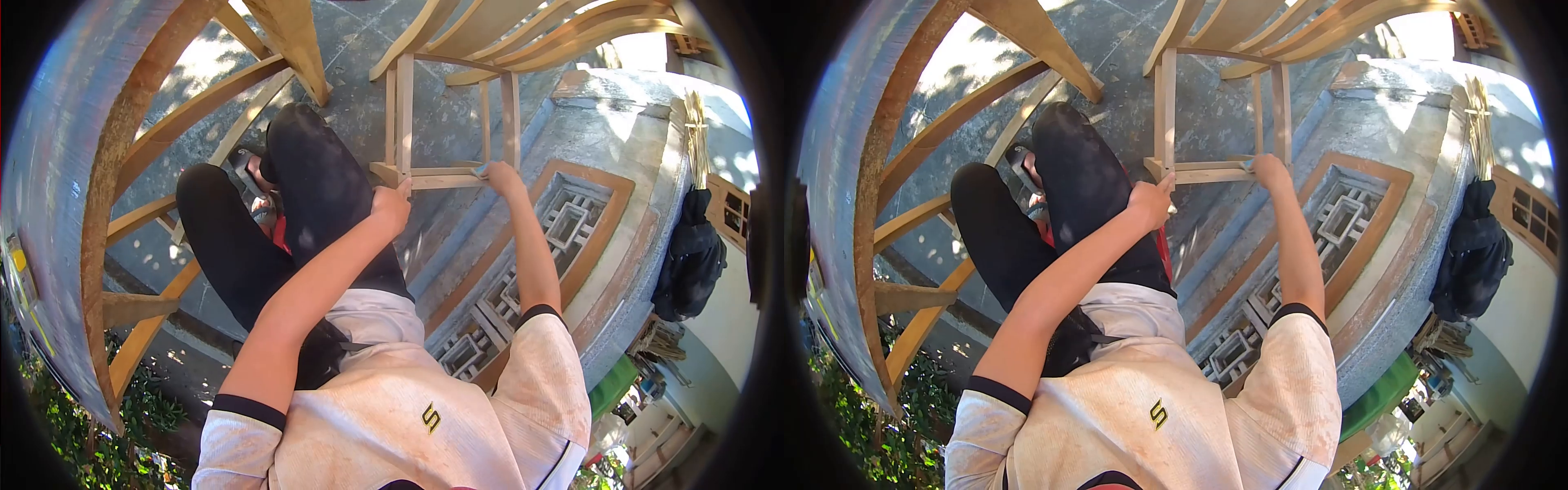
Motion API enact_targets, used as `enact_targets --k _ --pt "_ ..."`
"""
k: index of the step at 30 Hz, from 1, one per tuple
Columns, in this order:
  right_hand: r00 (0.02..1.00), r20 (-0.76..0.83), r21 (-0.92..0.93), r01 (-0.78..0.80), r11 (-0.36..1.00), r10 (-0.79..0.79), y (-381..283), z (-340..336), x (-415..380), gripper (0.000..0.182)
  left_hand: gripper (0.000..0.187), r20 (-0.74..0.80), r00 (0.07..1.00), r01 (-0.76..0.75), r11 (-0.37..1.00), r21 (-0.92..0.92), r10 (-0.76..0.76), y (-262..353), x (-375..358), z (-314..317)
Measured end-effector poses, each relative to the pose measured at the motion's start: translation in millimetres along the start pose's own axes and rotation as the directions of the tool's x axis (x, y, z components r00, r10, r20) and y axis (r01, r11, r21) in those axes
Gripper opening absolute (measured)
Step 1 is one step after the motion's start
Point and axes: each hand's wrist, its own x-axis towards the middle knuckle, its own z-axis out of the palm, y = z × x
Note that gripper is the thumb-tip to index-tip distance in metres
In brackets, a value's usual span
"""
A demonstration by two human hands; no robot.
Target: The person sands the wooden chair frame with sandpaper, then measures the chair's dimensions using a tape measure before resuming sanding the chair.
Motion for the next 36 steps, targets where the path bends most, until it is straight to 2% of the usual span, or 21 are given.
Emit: enact_targets --k 1,4,7,10,13,16,17,19,22,24,26,29,32,35,36 --pt "0.999 -0.036 -0.104 -0.011 0.995 0.007 -15.4 20.7 17.8 0.045 0.064 -0.004 1.000 -0.012 1.000 0.001 0.012 2.1 1.7 2.2" --pt "0.950 -0.161 0.033 0.278 0.960 -0.269 -91.5 0.1 -16.2 0.036 0.059 -0.001 1.000 -0.018 1.000 0.007 0.018 2.0 -0.4 -0.1" --pt "0.885 -0.285 0.168 0.423 0.890 -0.367 -1.3 24.5 -2.4 0.035 0.056 -0.026 1.000 -0.002 1.000 -0.018 0.001 0.1 -1.8 2.8" --pt "0.991 -0.131 0.139 0.049 0.989 -0.031 19.0 8.6 -9.5 0.038 0.054 -0.051 0.998 -0.038 0.999 0.002 0.038 0.4 2.0 6.2" --pt "0.974 -0.142 -0.159 0.155 0.975 -0.178 -64.7 21.7 -1.0 0.051 0.054 -0.039 0.999 -0.008 1.000 -0.012 0.007 2.4 3.9 7.2" --pt "0.908 -0.248 0.141 0.379 0.915 -0.338 -92.2 -1.7 -31.0 0.052 0.054 -0.044 0.999 -0.001 1.000 -0.012 0.000 1.1 1.2 7.7" --pt "0.912 -0.236 0.172 0.378 0.910 -0.335 -60.6 1.5 -25.5 0.056 0.053 -0.051 0.999 -0.008 1.000 -0.015 0.007 2.1 -1.1 9.5" --pt "0.935 -0.291 0.167 0.257 0.952 -0.201 12.9 22.0 -8.7 0.047 0.053 -0.080 0.997 -0.008 1.000 -0.022 0.006 0.0 0.1 9.1" --pt "0.984 -0.180 -0.037 -0.007 0.999 0.000 -1.5 17.6 2.9 0.021 0.054 -0.037 0.999 0.007 1.000 0.000 -0.007 2.3 -0.2 4.0" --pt "0.941 -0.285 -0.112 0.158 0.981 -0.184 -55.5 26.8 4.3 0.011 0.054 -0.041 0.999 -0.007 1.000 -0.012 0.006 4.8 5.9 11.1" --pt "0.901 -0.285 -0.120 0.304 0.945 -0.326 -109.5 14.6 -9.5 0.014 0.054 -0.053 0.999 -0.004 1.000 -0.014 0.003 5.3 7.0 10.5" --pt "0.872 -0.395 -0.060 0.290 0.955 -0.289 -90.3 -1.6 -14.1 0.016 0.053 -0.072 0.997 0.012 1.000 0.012 -0.011 2.5 -0.5 7.0" --pt "0.947 -0.286 -0.060 0.136 0.989 -0.148 -63.2 -22.0 -25.5 0.030 0.053 -0.082 0.997 0.004 1.000 0.027 -0.002 4.5 4.6 12.6" --pt "0.971 -0.177 -0.020 0.161 0.987 -0.162 -76.4 -13.7 -41.2 0.014 0.053 -0.052 0.999 -0.006 1.000 0.017 0.007 4.6 4.2 6.5" --pt "0.975 -0.129 -0.018 0.180 0.983 -0.181 -79.2 -8.0 -39.0 0.022 0.052 -0.049 0.999 -0.002 1.000 0.010 0.002 4.8 2.9 5.3"
